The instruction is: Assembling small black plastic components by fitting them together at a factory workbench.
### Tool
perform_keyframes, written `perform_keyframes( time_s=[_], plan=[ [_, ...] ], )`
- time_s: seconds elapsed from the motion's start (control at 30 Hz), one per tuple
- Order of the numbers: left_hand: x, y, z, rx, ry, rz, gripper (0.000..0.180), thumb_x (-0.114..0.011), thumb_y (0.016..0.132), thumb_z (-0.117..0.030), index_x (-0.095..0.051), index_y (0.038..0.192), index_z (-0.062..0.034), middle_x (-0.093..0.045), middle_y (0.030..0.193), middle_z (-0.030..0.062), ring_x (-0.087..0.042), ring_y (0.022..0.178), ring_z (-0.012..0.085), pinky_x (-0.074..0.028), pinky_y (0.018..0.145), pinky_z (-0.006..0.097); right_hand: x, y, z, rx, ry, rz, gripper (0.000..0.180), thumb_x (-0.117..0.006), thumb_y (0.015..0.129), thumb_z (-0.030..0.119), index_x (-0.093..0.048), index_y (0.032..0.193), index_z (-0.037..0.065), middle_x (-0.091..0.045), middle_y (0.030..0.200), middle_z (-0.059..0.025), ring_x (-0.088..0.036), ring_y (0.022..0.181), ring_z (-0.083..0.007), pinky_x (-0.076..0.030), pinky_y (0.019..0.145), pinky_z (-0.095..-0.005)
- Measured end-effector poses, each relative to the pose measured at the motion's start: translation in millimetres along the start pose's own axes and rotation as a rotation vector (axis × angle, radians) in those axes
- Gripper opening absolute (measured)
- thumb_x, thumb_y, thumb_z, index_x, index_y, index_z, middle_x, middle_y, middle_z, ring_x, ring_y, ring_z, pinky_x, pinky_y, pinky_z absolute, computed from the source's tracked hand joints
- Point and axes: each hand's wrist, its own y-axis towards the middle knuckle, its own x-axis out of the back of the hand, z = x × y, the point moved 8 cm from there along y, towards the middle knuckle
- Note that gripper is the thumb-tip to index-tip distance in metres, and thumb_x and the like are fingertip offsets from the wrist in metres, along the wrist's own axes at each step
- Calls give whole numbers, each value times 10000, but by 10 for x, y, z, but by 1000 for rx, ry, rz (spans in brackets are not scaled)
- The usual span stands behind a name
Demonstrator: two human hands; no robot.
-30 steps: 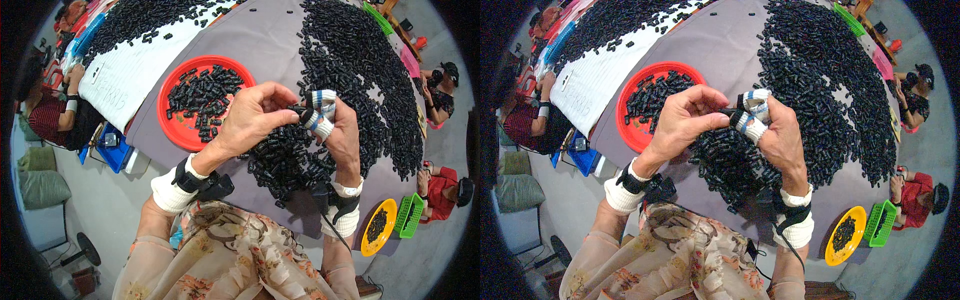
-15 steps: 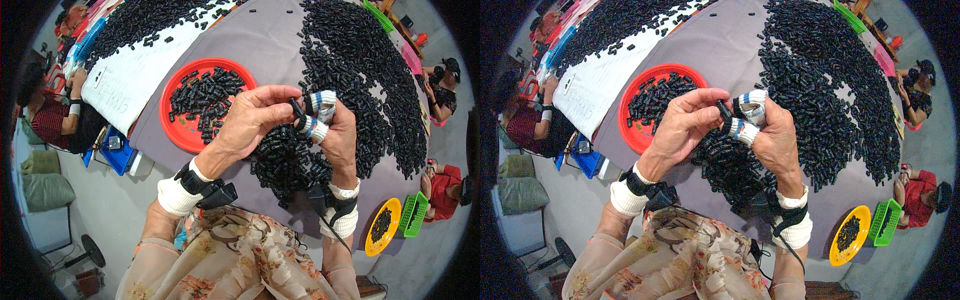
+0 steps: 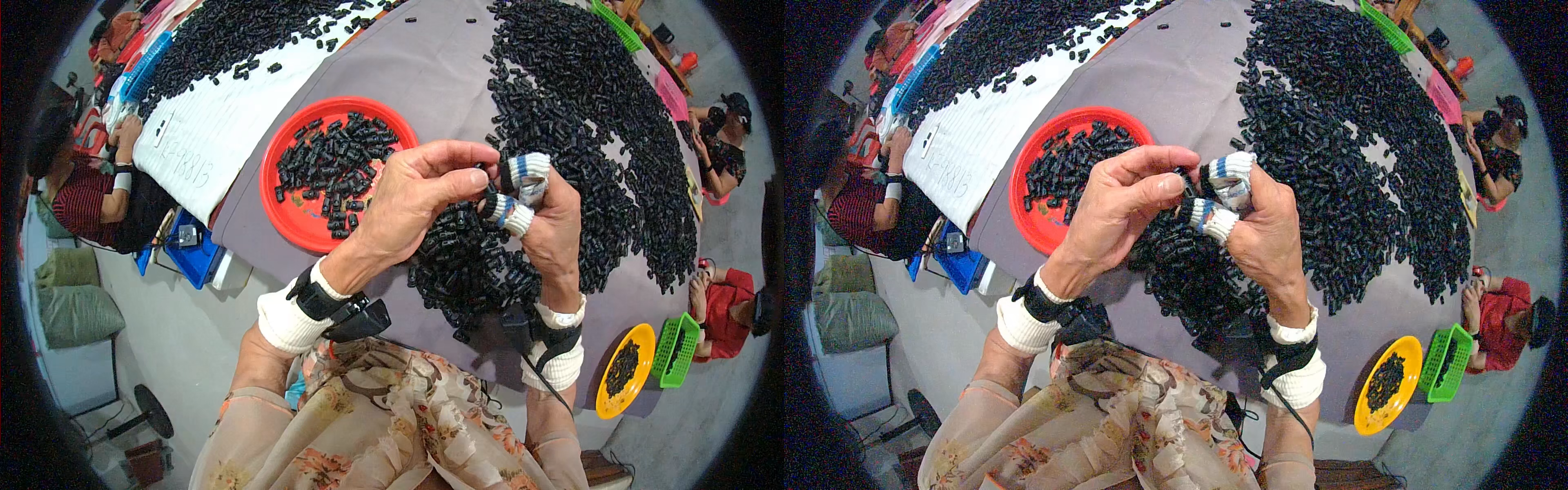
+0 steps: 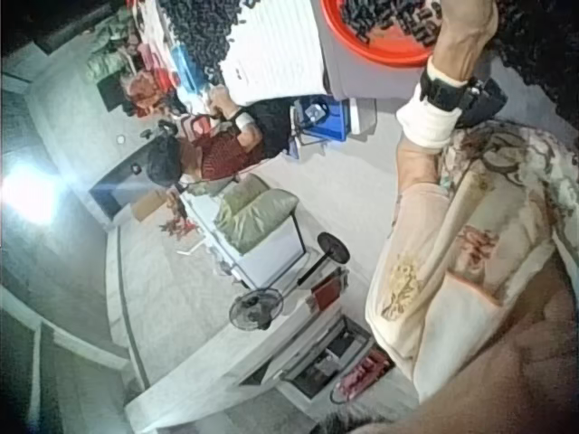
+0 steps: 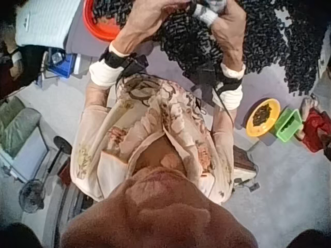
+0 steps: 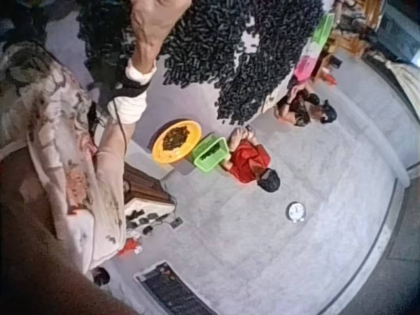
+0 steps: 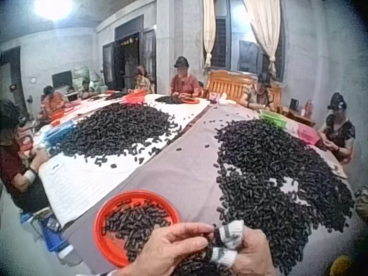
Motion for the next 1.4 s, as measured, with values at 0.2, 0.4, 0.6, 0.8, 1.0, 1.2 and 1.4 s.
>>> perform_keyframes(
  time_s=[0.2, 0.4, 0.6, 0.8, 1.0, 1.2, 1.4],
  plan=[
    [10, 33, 29, -2, -83, 41, 291, -601, 792, -25, -550, 1074, 27, -606, 966, 84, -572, 828, 106, -471, 746, 214, 24, 8, 8, -25, -2, -41, 295, -742, 658, 49, -575, 901, 37, -608, 746, 12, -529, 658, -38, -431, 580, -194],
    [32, 49, 1, -19, -75, 28, 387, -630, 766, -9, -505, 1130, 28, -590, 1011, 108, -573, 863, 112, -478, 763, 222, -17, 39, 36, -28, 14, 20, 301, -739, 662, 48, -568, 909, 30, -612, 753, 2, -539, 660, -41, -445, 592, -197],
    [20, 52, -204, -206, 238, 21, 394, -642, 758, -9, -503, 1124, 32, -589, 1008, 121, -572, 894, 125, -473, 794, 232, -7, 67, -14, -114, 5, 49, 271, -713, 692, 62, -567, 918, 27, -611, 745, -8, -545, 651, -48, -450, 591, -203],
    [172, 81, -3, -29, 41, -25, 345, -624, 777, -17, -516, 1102, 28, -609, 944, 80, -586, 823, 111, -481, 741, 219, -50, 78, -20, -26, 69, -3, 272, -703, 690, 49, -561, 921, 25, -609, 738, -18, -545, 656, -54, -446, 593, -206],
    [158, 87, 118, 70, -296, -27, 285, -568, 826, -59, -521, 1095, 22, -610, 911, 76, -588, 794, 125, -484, 734, 238, -85, 116, 80, -26, -24, 30, 250, -720, 686, 83, -538, 847, 25, -593, 707, -11, -519, 627, -53, -429, 564, -214],
    [88, 89, 109, 105, -318, 87, 235, -563, 830, -58, -551, 1057, 4, -588, 927, 48, -561, 798, 100, -474, 711, 228, -104, 204, -15, -113, -121, 214, 354, -770, 629, 231, -523, 764, 15, -538, 622, -15, -441, 543, -78, -379, 498, -249],
    [47, 91, 114, 134, -296, 88, 250, -577, 822, -64, -551, 1062, 2, -584, 937, 43, -538, 755, 78, -464, 692, 202, -129, 278, 135, -93, -278, 279, 388, -752, 615, 293, -518, 710, -1, -515, 574, -69, -460, 503, -147, -388, 495, -302]
  ],
)
